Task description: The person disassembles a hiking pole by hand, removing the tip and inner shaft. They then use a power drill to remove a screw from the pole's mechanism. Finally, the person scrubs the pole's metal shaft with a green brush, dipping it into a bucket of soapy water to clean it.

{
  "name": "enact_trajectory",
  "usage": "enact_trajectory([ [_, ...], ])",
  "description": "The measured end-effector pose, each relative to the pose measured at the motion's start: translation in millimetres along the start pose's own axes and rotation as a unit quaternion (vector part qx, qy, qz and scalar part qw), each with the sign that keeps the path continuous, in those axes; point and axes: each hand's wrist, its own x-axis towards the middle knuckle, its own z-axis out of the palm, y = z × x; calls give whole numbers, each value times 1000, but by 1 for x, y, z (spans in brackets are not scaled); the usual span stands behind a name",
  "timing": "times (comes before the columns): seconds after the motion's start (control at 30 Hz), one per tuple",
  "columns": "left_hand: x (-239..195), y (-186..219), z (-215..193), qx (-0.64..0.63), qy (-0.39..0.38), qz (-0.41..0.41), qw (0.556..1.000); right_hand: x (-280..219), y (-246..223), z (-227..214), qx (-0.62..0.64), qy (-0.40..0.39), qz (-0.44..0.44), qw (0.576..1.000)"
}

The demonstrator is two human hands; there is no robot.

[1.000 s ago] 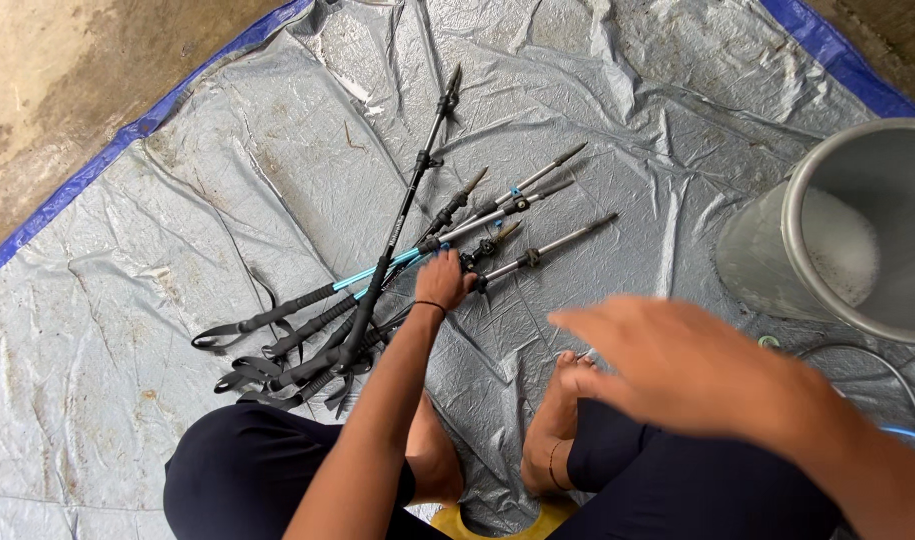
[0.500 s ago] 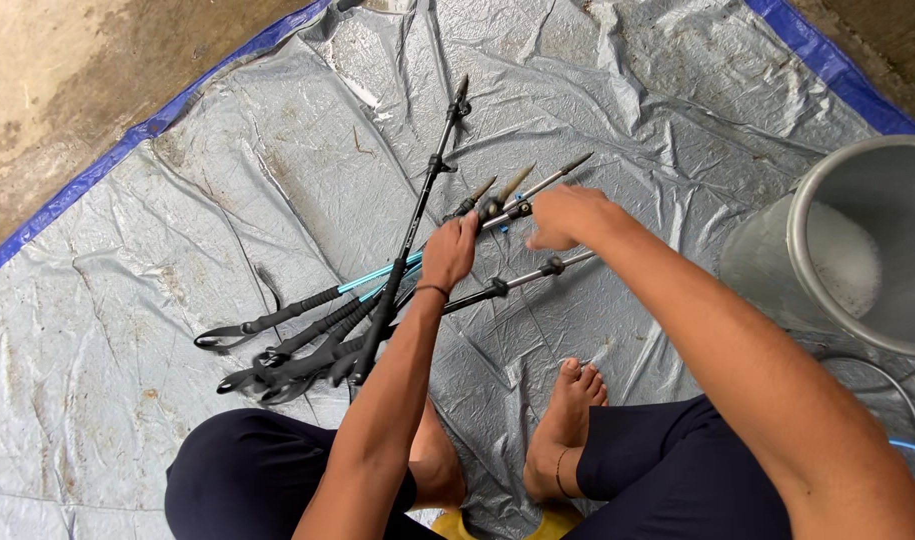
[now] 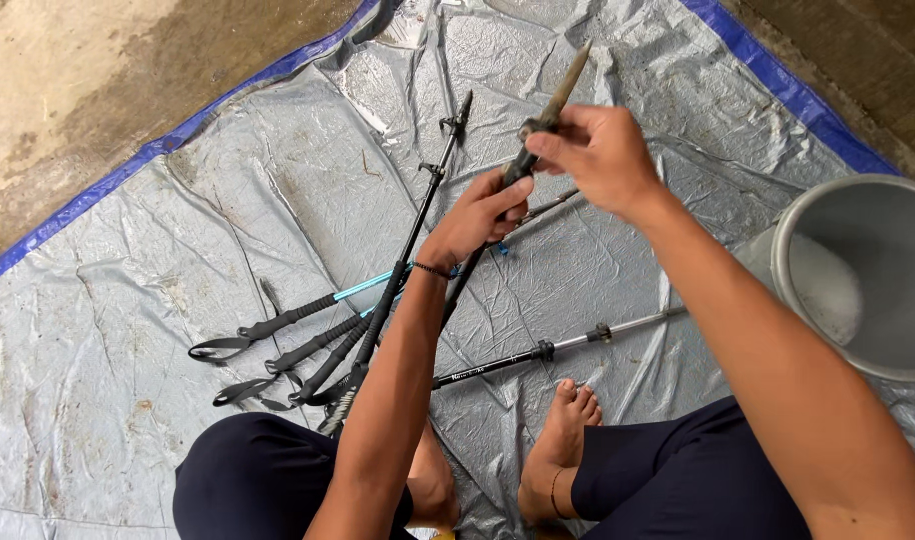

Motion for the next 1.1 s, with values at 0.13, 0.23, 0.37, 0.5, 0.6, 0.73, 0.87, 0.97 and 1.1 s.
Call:
enact_trajectory([
  [0.13,0,17,14,26,-12,104,994,-2,-39,-15,-38,20,-70,997],
  [0.23,2,8,11,-53,-51,83,994,-9,-60,-22,-156,-21,-90,983],
  [0.37,1,5,11,-82,-94,23,992,-12,-67,-25,-200,-26,-68,977],
  [0.5,2,1,14,-110,-141,56,982,-10,-56,-23,-242,23,-80,967],
  [0.6,4,2,15,-159,-174,13,972,-7,-54,-26,-99,13,-69,993],
  [0.73,-4,19,17,-268,-197,-6,943,-4,-38,-29,-64,69,-41,995],
  [0.87,-3,15,12,-296,-200,36,933,-11,-57,-31,27,54,-24,998],
  [0.97,-4,14,14,-306,-177,38,935,-12,-65,-28,38,51,-45,997],
  [1.1,0,7,18,-262,-130,14,956,-8,-57,-21,16,61,-86,994],
])
